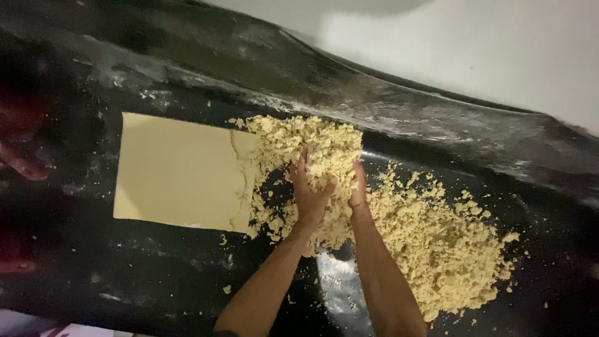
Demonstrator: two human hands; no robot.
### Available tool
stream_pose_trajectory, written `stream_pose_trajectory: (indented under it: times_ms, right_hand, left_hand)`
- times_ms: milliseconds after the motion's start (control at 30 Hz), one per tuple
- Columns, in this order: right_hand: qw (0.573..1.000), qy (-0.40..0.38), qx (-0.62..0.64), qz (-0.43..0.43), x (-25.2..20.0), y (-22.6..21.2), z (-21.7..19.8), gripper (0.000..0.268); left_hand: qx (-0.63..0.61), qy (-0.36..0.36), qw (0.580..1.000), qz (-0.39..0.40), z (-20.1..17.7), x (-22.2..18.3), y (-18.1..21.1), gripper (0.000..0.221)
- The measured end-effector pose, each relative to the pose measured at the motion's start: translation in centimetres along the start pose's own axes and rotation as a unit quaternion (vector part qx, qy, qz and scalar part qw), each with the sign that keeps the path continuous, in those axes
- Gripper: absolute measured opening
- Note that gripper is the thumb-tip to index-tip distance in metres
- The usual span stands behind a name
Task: Gathering loose dough crumbs into a pile and moving a dough sheet on a bakery work surface.
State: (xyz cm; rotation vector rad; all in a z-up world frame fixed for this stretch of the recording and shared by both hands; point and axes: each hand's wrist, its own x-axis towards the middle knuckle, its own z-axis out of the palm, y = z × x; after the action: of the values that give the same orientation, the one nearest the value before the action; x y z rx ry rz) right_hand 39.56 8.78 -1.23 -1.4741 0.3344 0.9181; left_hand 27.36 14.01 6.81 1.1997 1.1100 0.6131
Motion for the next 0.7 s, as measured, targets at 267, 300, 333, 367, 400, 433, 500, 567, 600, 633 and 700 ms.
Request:
stream_pose_trajectory:
  times_ms: [267, 300, 333, 367, 400, 433, 500, 567, 600, 633, 700]
  right_hand:
    - [0.979, -0.091, -0.178, 0.043, 2.6, 3.5, -5.5, 0.057]
    - [0.957, -0.164, -0.237, 0.017, 7.9, 5.8, -7.5, 0.049]
    - [0.957, -0.165, -0.237, 0.014, 6.4, 6.2, -5.5, 0.049]
    - [0.994, -0.069, -0.077, 0.033, 5.2, 6.3, -3.7, 0.059]
    - [0.995, 0.029, 0.086, 0.049, 3.9, 6.4, -1.8, 0.089]
    - [0.995, 0.029, 0.086, 0.049, 2.3, 4.6, -1.7, 0.089]
    - [0.995, 0.054, -0.088, -0.015, -0.7, 0.7, -1.1, 0.096]
    - [0.994, 0.051, -0.084, -0.038, -5.4, -3.9, 1.6, 0.106]
    - [0.994, 0.051, -0.081, -0.060, -7.7, -6.3, 2.9, 0.119]
    - [0.994, 0.050, -0.082, -0.061, -6.8, -5.6, 1.6, 0.119]
    - [0.993, 0.003, -0.077, -0.086, -5.1, -3.8, -1.3, 0.084]
  left_hand:
    - [-0.031, -0.034, 0.992, -0.114, -1.6, 1.7, -5.5, 0.107]
    - [0.017, -0.013, 0.995, -0.093, -1.1, 3.2, -8.5, 0.100]
    - [0.016, -0.012, 0.996, -0.091, -1.3, 2.8, -4.7, 0.100]
    - [0.055, -0.030, 0.993, -0.096, -1.4, 2.5, -0.9, 0.084]
    - [0.094, -0.046, 0.989, -0.100, -1.4, 2.1, 2.8, 0.074]
    - [0.094, -0.046, 0.989, -0.100, -1.7, 2.4, 2.9, 0.074]
    - [0.136, -0.072, 0.982, -0.111, -2.3, 3.2, 3.3, 0.062]
    - [0.167, -0.090, 0.975, -0.116, -3.1, 4.4, 3.7, 0.057]
    - [0.198, -0.110, 0.966, -0.122, -3.3, 5.0, 3.9, 0.056]
    - [0.197, -0.110, 0.967, -0.121, -3.9, 5.1, 5.3, 0.056]
    - [0.155, -0.160, 0.974, -0.034, -5.0, 5.2, 7.8, 0.062]
